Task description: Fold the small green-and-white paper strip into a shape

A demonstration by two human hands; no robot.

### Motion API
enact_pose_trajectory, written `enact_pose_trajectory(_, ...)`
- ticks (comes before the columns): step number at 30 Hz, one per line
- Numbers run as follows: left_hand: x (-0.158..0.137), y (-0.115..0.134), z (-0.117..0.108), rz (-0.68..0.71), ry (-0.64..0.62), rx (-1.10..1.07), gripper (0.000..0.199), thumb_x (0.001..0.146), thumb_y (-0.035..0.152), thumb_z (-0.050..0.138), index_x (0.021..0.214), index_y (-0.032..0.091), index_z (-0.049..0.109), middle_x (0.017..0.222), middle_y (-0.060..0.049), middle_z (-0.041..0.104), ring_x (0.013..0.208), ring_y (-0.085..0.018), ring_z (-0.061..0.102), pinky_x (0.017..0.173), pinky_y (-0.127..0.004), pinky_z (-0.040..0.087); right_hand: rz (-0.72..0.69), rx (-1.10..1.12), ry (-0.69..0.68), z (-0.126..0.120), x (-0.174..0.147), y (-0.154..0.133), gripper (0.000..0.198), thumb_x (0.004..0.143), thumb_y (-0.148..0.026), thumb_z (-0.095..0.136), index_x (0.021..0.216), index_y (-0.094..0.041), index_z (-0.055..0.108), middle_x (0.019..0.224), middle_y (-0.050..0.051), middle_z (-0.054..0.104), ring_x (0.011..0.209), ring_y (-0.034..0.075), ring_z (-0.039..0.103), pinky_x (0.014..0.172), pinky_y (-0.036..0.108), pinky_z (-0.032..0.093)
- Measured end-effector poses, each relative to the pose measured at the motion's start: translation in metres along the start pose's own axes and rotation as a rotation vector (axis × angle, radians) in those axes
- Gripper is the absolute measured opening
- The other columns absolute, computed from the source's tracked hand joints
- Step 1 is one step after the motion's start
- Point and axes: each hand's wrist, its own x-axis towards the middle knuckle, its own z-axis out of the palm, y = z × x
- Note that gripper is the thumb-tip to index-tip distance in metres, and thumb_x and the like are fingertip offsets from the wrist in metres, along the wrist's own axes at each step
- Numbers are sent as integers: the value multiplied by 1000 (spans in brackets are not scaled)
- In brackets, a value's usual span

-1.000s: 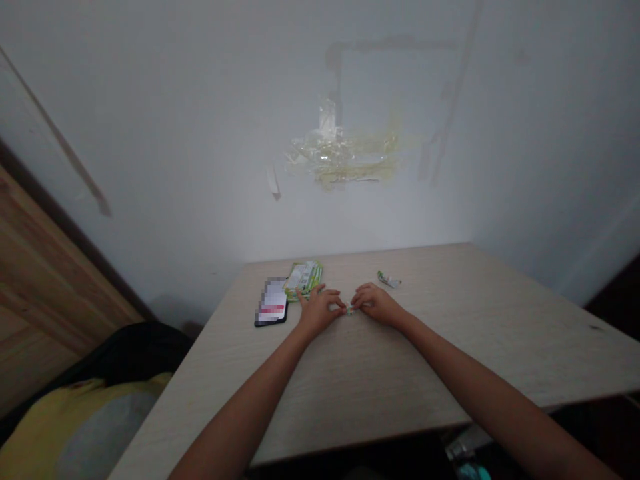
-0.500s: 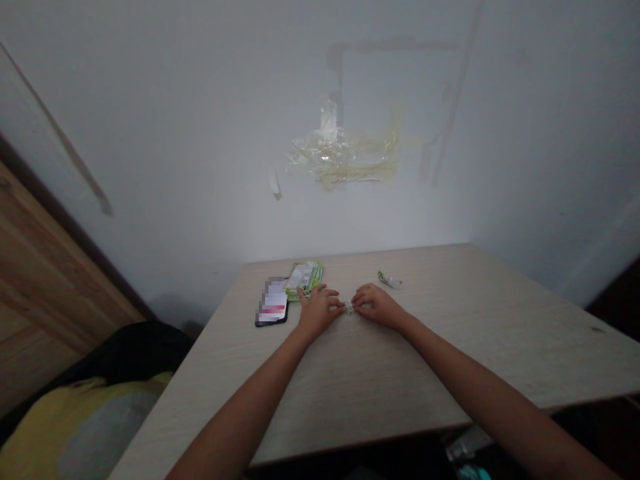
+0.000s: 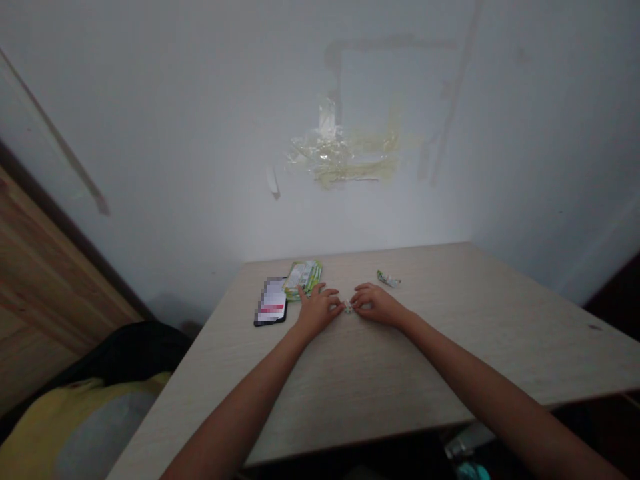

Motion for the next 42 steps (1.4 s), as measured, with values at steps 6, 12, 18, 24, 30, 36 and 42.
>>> enact_pose_trajectory(6,-3,5,2,-10,50,-4,11,85,40,63,88,36,73,130,4,63,137,-32,37,105,-77,-13,11,-19,56,6,-2,3,9,80,-21,69,81,-26,76,101,3,75,114,24,58,100,43,43)
enact_pose_trajectory(12,-4,6,2,-4,68,43,15,86,42,62,95,42,74,132,4,63,135,-32,39,105,-79,-10,-39,-106,70,8,-3,5,9,80,-21,69,84,-25,76,97,4,75,111,23,60,99,42,44)
enact_pose_trajectory(18,-3,5,2,23,57,106,16,87,45,60,93,44,75,135,6,61,134,-33,41,104,-81,-8,-37,-124,39,5,-2,1,13,82,-19,66,92,-23,75,98,5,75,111,24,62,100,42,45)
enact_pose_trajectory(24,-2,4,3,80,83,146,17,87,45,60,98,46,73,140,8,57,135,-33,41,103,-82,-9,0,-128,24,2,-3,-2,17,82,-17,65,95,-24,74,100,5,75,119,26,58,102,44,45)
enact_pose_trajectory(30,-3,4,2,74,64,172,19,88,46,58,102,47,72,148,9,48,135,-33,41,105,-80,-10,21,-136,-6,2,-3,-1,18,80,-17,65,94,-24,74,104,5,75,126,28,53,103,47,44)
enact_pose_trajectory(36,-4,3,1,57,62,187,22,88,48,57,106,49,70,151,8,44,135,-33,41,106,-79,-9,48,-134,-20,0,-3,-7,21,80,-17,65,97,-24,75,107,5,74,130,28,50,105,47,43)
enact_pose_trajectory(42,-4,4,3,29,78,179,23,88,49,57,109,52,67,148,6,48,134,-34,42,104,-82,-6,123,-148,-6,4,-4,-7,34,83,-19,62,116,-25,71,127,12,64,131,27,49,104,46,44)
